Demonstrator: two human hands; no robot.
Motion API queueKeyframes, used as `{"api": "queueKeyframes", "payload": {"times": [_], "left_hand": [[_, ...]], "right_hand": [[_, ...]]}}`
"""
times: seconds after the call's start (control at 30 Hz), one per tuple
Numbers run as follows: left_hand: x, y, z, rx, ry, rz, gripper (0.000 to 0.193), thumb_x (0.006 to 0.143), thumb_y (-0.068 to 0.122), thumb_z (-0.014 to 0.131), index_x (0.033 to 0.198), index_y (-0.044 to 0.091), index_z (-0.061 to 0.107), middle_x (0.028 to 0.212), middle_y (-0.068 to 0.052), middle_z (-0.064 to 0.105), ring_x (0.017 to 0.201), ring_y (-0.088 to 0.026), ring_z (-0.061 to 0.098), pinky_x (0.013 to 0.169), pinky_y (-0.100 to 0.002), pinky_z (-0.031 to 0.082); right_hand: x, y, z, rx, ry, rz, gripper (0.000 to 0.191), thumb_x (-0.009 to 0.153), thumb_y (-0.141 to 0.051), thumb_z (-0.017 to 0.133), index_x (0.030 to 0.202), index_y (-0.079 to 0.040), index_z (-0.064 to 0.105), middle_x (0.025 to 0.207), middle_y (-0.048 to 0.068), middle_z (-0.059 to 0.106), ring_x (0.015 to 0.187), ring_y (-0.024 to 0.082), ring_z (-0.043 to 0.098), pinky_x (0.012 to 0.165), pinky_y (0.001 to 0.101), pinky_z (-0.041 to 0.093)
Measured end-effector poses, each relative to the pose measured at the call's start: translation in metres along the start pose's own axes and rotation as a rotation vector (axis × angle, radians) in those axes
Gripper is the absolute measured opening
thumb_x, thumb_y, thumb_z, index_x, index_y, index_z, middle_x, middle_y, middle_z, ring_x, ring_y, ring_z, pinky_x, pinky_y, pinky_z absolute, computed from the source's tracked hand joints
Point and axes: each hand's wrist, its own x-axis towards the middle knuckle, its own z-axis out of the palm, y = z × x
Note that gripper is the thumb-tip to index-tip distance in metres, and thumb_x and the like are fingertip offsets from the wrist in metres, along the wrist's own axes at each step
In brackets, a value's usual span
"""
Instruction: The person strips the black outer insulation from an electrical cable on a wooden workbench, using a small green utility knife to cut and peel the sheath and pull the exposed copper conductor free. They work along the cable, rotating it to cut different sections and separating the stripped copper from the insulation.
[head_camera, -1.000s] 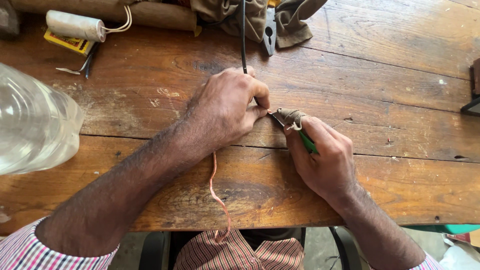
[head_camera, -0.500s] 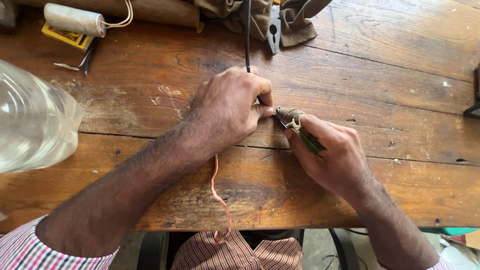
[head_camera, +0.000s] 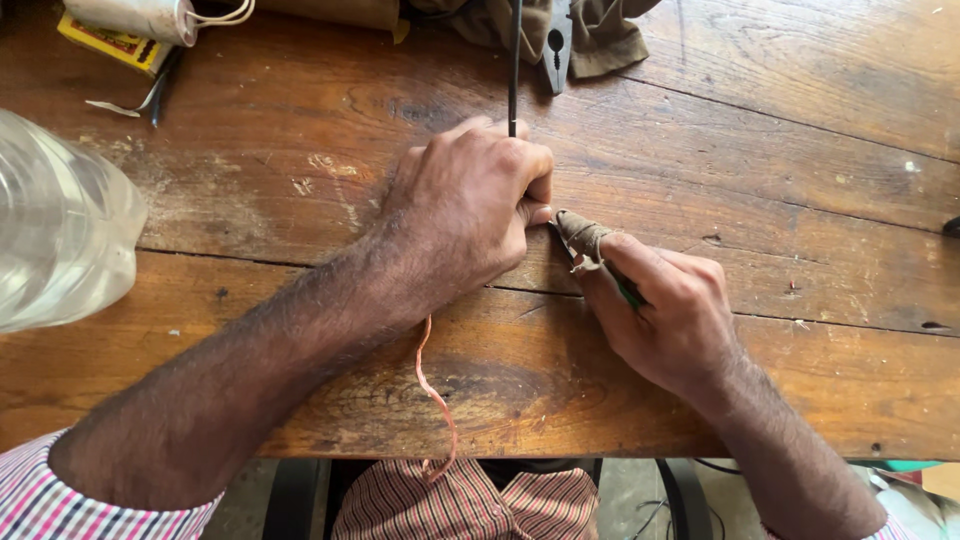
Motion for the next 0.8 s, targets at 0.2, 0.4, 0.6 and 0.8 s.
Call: {"api": "queueKeyframes", "payload": {"times": [0.2, 0.4, 0.6, 0.8], "left_hand": [[0.001, 0.002, 0.004, 0.032, 0.015, 0.038, 0.013, 0.091, 0.016, 0.072, 0.081, 0.008, 0.069, 0.080, -0.007, 0.068, 0.095, -0.023, 0.064, 0.087, -0.049, 0.052], [-0.002, 0.004, 0.005, 0.044, 0.022, 0.048, 0.013, 0.090, 0.016, 0.072, 0.080, 0.008, 0.068, 0.080, -0.006, 0.068, 0.095, -0.023, 0.063, 0.085, -0.048, 0.053], [-0.006, 0.005, 0.005, 0.061, 0.005, 0.041, 0.014, 0.092, 0.016, 0.071, 0.081, 0.008, 0.068, 0.079, -0.007, 0.068, 0.093, -0.022, 0.063, 0.082, -0.048, 0.054], [-0.009, 0.004, 0.008, 0.065, 0.021, 0.062, 0.014, 0.092, 0.014, 0.070, 0.080, 0.008, 0.068, 0.078, -0.007, 0.068, 0.091, -0.021, 0.062, 0.082, -0.046, 0.055]], "right_hand": [[-0.003, -0.005, 0.001, 0.050, 0.003, 0.033, 0.012, 0.094, -0.008, 0.072, 0.103, -0.003, 0.066, 0.071, 0.011, 0.069, 0.061, 0.024, 0.072, 0.055, 0.0381, 0.054], [-0.009, -0.014, 0.000, 0.094, 0.026, 0.146, 0.013, 0.094, -0.007, 0.072, 0.105, -0.002, 0.066, 0.070, 0.013, 0.067, 0.060, 0.024, 0.071, 0.054, 0.0377, 0.052], [-0.015, -0.024, 0.002, 0.145, 0.071, 0.179, 0.011, 0.093, -0.005, 0.071, 0.103, -0.001, 0.067, 0.071, 0.013, 0.067, 0.059, 0.021, 0.071, 0.054, 0.0350, 0.052], [-0.022, -0.029, 0.004, 0.170, 0.071, 0.193, 0.003, 0.096, -0.004, 0.068, 0.096, -0.002, 0.067, 0.071, 0.010, 0.069, 0.060, 0.014, 0.072, 0.053, 0.0333, 0.052]]}}
